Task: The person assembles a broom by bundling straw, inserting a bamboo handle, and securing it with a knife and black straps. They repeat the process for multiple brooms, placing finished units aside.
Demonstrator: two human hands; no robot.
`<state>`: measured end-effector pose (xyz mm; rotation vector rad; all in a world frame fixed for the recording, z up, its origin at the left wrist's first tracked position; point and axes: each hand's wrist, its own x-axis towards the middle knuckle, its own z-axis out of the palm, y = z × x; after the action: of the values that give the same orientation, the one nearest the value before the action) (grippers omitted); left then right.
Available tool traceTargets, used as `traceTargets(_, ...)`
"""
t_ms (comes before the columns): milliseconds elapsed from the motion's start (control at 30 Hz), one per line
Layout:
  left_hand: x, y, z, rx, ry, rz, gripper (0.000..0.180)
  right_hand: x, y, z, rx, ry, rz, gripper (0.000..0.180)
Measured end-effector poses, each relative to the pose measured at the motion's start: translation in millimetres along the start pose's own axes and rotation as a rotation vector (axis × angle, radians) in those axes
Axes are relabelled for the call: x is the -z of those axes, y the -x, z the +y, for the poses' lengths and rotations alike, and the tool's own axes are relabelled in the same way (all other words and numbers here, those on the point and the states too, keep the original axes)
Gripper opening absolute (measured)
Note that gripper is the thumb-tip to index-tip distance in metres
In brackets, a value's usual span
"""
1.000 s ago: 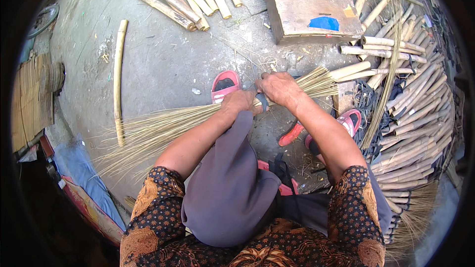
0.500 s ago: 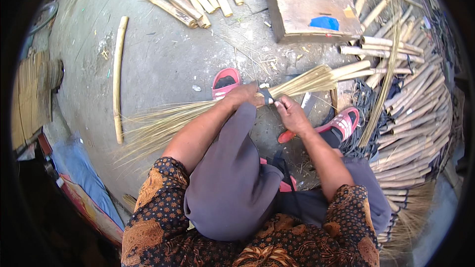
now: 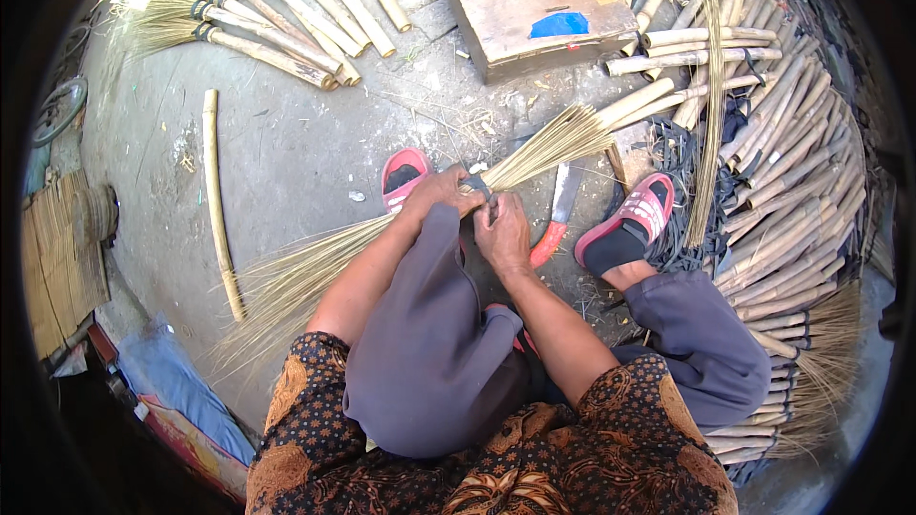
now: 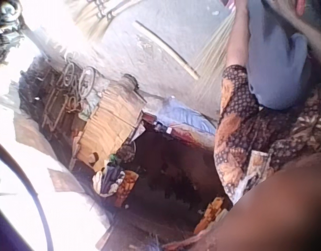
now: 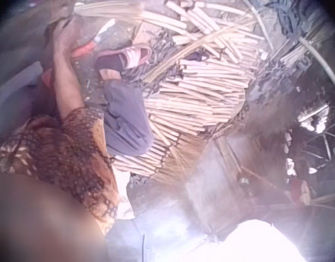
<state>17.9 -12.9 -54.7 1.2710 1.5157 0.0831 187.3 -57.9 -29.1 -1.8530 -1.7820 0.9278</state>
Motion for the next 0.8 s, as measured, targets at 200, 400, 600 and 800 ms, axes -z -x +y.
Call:
traceTargets(200,-4.3,-4.4,-11.4,-0.089,0.082,-0.013,0.079,26.9,-16.8,17.1,0.055,0.059,-0.106,0.019)
traceTargets(400,-2.8,-15.9,-20.0,-0.093,0.159,-0.090,0.080,28.6,-8.7,6.5,0.083,0.141,-0.177,0.021)
traceTargets(600,-4.6,-6.2,-7.7,0.014,0.044,-0.027,0.079,20.9,-4.9,-14.8,-0.067,-0.078,-0.241,0.020)
traceTargets(800,11.4,9.1,11.5,0.047,-0.015,-0.092,0.087,38.4,-19.6,-14.1,-0.088,-0.227,-0.501,0.024)
